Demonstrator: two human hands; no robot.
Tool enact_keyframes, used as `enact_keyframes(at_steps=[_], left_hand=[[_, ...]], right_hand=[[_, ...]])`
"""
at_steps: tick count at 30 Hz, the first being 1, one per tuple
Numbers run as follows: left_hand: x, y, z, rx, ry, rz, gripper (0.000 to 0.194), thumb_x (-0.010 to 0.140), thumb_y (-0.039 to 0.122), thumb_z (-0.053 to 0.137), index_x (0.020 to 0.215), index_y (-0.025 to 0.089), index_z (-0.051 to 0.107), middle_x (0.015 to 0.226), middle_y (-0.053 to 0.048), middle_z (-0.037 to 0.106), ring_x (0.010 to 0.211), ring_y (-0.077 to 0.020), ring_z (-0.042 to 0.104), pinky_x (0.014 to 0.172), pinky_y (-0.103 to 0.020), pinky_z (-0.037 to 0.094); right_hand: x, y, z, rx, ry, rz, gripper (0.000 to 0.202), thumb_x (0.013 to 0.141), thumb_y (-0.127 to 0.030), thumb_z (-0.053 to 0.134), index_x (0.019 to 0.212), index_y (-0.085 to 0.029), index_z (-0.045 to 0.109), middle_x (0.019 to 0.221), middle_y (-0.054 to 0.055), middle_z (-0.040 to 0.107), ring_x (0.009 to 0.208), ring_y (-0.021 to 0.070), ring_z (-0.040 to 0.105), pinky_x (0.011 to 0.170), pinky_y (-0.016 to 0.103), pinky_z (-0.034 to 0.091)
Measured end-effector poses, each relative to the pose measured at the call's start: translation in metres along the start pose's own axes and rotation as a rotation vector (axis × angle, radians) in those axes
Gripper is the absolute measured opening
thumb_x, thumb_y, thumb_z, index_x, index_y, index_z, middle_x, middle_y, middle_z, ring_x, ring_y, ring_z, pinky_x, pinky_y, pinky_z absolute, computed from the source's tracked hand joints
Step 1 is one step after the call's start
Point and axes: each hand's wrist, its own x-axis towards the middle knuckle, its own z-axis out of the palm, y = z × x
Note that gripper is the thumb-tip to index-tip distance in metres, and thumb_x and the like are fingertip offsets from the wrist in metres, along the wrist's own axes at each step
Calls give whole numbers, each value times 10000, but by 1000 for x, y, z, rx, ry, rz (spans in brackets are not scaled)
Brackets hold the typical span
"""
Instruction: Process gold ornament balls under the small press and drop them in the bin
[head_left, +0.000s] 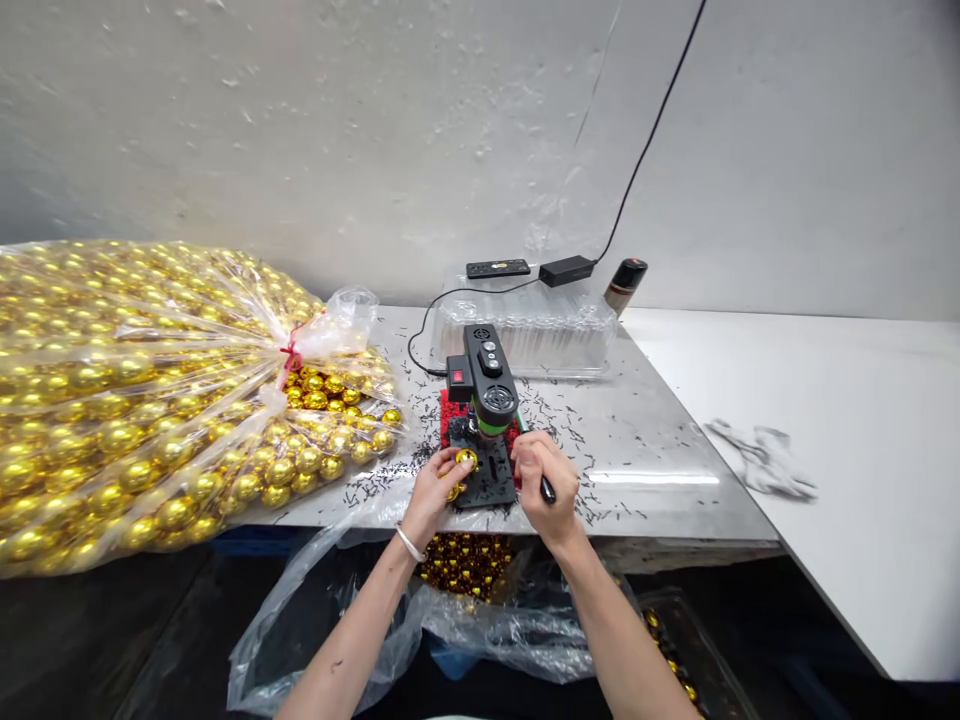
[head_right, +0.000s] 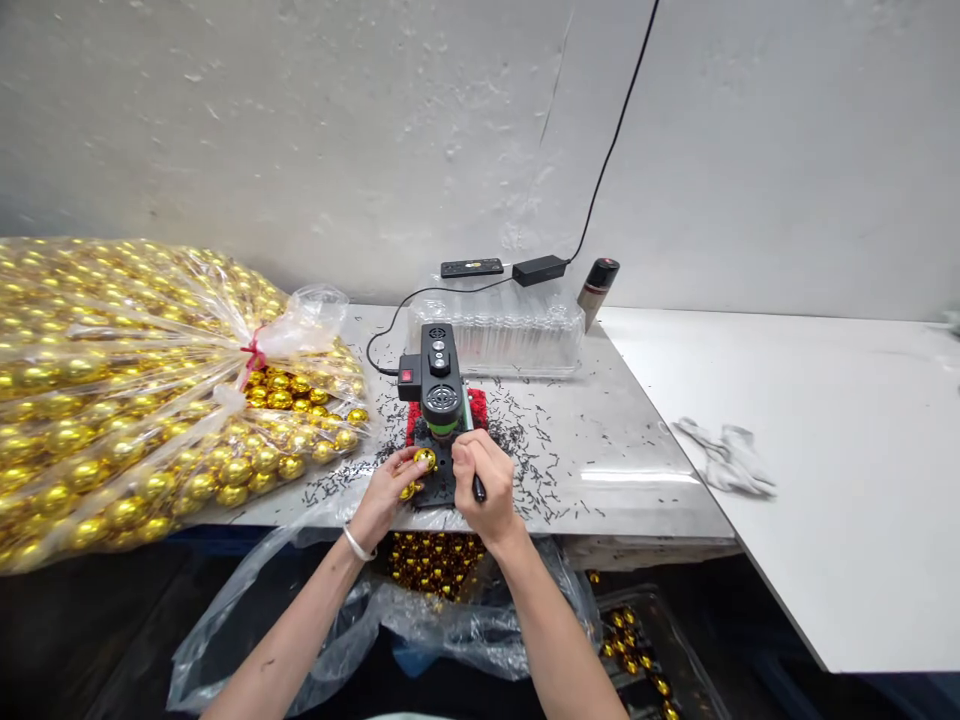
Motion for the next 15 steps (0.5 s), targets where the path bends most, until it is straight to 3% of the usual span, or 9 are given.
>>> enact_keyframes(at_steps=[5,15], left_hand=[[11,-2,9,408,25,205,389,723,283,697,1091,161,662,1044,-82,730,981,-221,672,921,-354,494],[4,20,21,1071,-20,269,394,808,315,639,1183,196,642,1006,-89,730,942,-242,662,827,-326,473]], right_hand=[[-2,0,0,-2,2,12,271,908,-88,385,666,-200,433,647,12,485,671,138,501,585,277,400],[-2,-1,0,8,14,20,272,907,-99,382,662,-195,450,667,22,508,680,141,519,591,275,414]])
